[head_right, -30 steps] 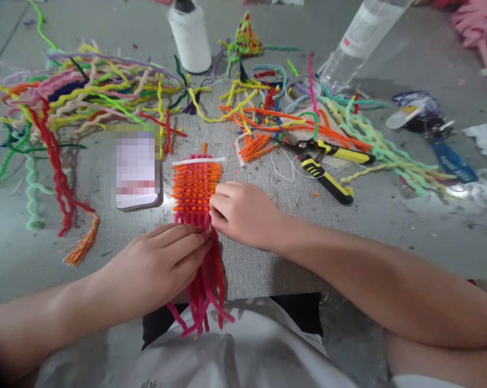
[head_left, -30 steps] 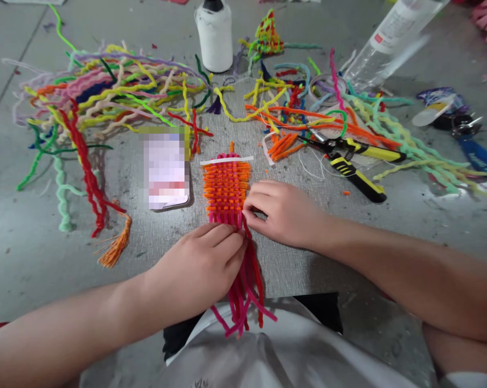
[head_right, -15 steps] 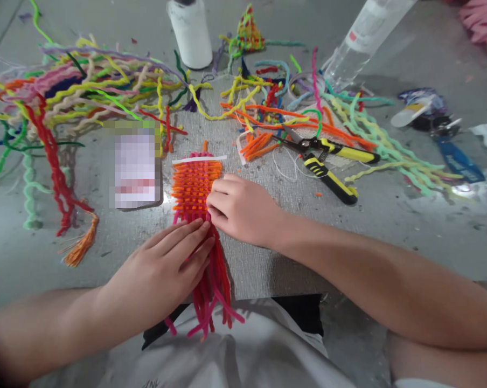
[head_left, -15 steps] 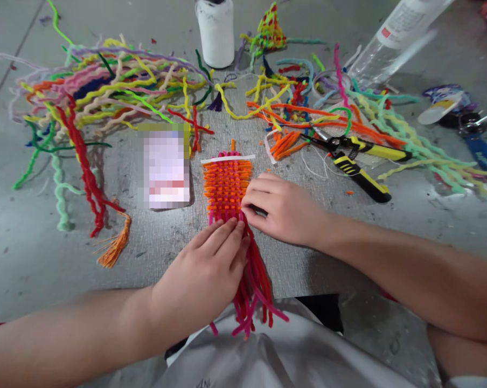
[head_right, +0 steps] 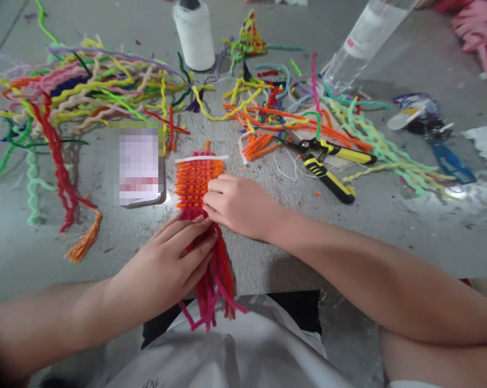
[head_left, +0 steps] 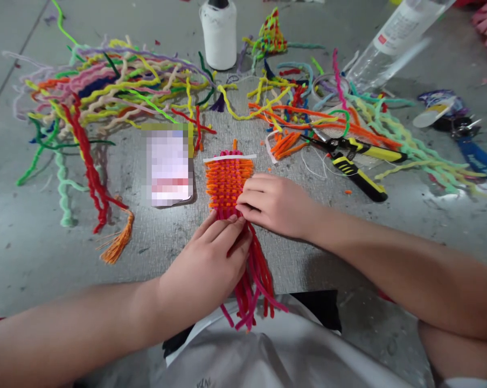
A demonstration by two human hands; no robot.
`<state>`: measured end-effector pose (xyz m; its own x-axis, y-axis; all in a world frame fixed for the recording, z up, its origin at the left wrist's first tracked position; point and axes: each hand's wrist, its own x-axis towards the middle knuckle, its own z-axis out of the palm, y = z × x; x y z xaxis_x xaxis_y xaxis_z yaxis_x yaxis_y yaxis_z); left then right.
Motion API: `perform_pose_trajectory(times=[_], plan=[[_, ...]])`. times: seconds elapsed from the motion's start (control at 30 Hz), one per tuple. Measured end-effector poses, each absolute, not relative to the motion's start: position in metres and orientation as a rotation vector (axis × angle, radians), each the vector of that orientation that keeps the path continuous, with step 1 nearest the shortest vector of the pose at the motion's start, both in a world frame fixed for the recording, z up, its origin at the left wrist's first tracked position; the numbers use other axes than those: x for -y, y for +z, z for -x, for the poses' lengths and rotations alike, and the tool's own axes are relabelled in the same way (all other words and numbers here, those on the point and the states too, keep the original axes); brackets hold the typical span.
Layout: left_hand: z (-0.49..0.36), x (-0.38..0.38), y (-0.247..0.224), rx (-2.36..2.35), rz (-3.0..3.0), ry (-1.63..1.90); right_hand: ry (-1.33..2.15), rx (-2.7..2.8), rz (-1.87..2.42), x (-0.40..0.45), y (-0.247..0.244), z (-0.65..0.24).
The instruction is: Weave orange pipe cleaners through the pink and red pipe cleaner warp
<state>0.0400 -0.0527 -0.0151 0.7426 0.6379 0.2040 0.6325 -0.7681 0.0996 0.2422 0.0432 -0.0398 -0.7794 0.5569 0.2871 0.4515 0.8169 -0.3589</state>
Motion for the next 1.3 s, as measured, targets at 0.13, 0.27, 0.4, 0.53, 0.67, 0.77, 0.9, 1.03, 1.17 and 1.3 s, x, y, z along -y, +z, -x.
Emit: perform_pose_trajectory(times=[0.13, 0.27, 0.4, 0.53, 0.67, 0.77, 0.9, 1.03, 1.17, 1.3], plan=[[-0.040, 0.052, -0.016, -1.029, -2.915, 0.326, 0.388, 2.669, 0.777, -0.044, -0.039, -0.243], [-0.040, 0.051, -0.015, -1.056, -2.860, 0.406, 0.415, 2.740, 0.794, -0.043, -0.031, -0.242], [-0.039, 0.050, -0.014, -1.087, -2.819, 0.431, 0.400, 2.848, 0.805, -0.046, -0.013, -0.234], [-0.040, 0.050, -0.014, -1.059, -2.881, 0.360, 0.573, 2.904, 0.767, -0.057, 0.003, -0.217], [-0.039, 0.053, -0.016, -1.071, -2.897, 0.297, 0.730, 2.976, 0.752, -0.070, 0.006, -0.206], [-0.039, 0.055, -0.016, -1.123, -2.872, 0.303, 0.817, 2.964, 0.698, -0.077, 0.003, -0.206], [-0.040, 0.056, -0.015, -1.133, -2.903, 0.268, 0.900, 2.928, 0.647, -0.082, -0.003, -0.208], [-0.040, 0.059, -0.015, -1.103, -2.902, 0.185, 0.898, 2.940, 0.676, -0.083, -0.005, -0.206], [-0.040, 0.058, -0.016, -1.106, -2.896, 0.188, 0.846, 2.977, 0.658, -0.082, -0.003, -0.204], [-0.041, 0.056, -0.017, -1.088, -2.901, 0.200, 0.826, 2.952, 0.676, -0.080, -0.003, -0.203]])
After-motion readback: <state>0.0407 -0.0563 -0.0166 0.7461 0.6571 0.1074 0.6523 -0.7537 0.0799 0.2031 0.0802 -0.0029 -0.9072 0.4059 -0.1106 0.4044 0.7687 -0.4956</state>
